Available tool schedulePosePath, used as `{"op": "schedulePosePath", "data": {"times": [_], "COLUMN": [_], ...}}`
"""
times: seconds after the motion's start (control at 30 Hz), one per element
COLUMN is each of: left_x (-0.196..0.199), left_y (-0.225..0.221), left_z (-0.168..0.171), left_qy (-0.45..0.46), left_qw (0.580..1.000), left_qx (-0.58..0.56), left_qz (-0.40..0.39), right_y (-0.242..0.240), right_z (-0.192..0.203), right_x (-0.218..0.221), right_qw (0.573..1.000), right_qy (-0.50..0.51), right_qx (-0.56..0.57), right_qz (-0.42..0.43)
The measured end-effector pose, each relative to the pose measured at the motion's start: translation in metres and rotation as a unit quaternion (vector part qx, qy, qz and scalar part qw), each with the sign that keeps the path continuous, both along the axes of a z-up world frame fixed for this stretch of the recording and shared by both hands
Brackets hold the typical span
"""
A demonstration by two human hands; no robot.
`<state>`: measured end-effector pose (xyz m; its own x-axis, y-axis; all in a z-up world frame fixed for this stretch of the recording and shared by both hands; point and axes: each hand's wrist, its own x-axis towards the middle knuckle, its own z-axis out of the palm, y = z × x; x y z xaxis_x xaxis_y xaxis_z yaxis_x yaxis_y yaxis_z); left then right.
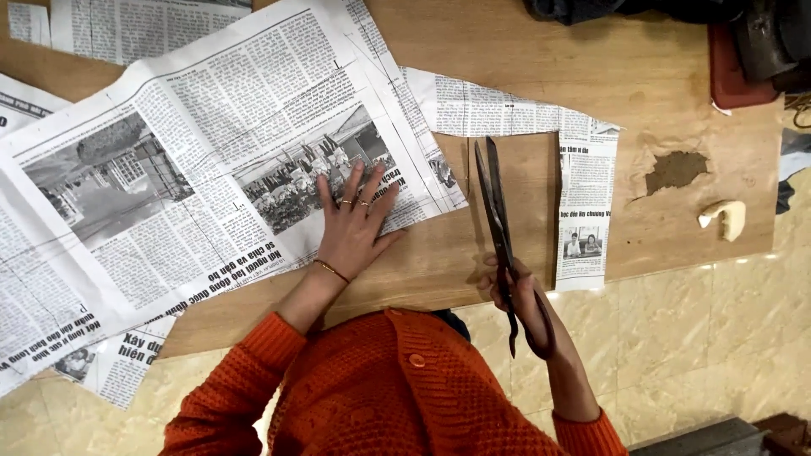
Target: The person is using large scissors to cut newspaper into specific shapes and strips, occasionally using a ruler to guide the cuts.
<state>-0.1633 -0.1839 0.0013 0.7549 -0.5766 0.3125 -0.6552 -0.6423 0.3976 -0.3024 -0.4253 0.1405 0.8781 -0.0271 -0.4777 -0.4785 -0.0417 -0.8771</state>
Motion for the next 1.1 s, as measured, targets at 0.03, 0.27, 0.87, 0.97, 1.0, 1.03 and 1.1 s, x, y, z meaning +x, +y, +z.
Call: {"op": "schedulePosePath", "data": {"times": [0.03, 0.27, 0.87, 0.97, 1.0, 1.03, 1.1], "left_x": [-0.001, 0.001, 0.033, 0.032, 0.03, 0.029, 0.021], "left_y": [-0.003, -0.023, -0.039, -0.043, -0.041, -0.036, -0.034], "left_z": [0.001, -0.007, 0.001, 0.012, 0.012, 0.011, 0.014], "left_qy": [-0.012, -0.008, 0.032, -0.042, -0.032, -0.023, -0.018], "left_qw": [1.0, 0.999, 0.999, 0.999, 0.999, 0.998, 0.999], "left_qx": [-0.007, -0.042, 0.023, 0.016, 0.036, 0.057, 0.041], "left_qz": [0.006, -0.006, 0.005, 0.019, 0.021, 0.024, 0.007], "right_y": [0.002, -0.015, -0.038, -0.048, -0.041, -0.033, -0.033], "right_z": [0.008, 0.017, -0.04, -0.048, -0.026, -0.006, 0.007], "right_x": [0.002, -0.009, -0.004, -0.003, 0.005, 0.013, 0.009], "right_qw": [1.0, 0.996, 0.999, 0.988, 0.992, 0.991, 0.989], "right_qy": [0.017, 0.07, 0.01, -0.118, -0.062, -0.004, -0.068], "right_qx": [-0.003, -0.049, 0.031, 0.024, -0.021, -0.062, -0.085], "right_qz": [-0.004, 0.008, 0.021, 0.099, 0.108, 0.116, 0.102]}}
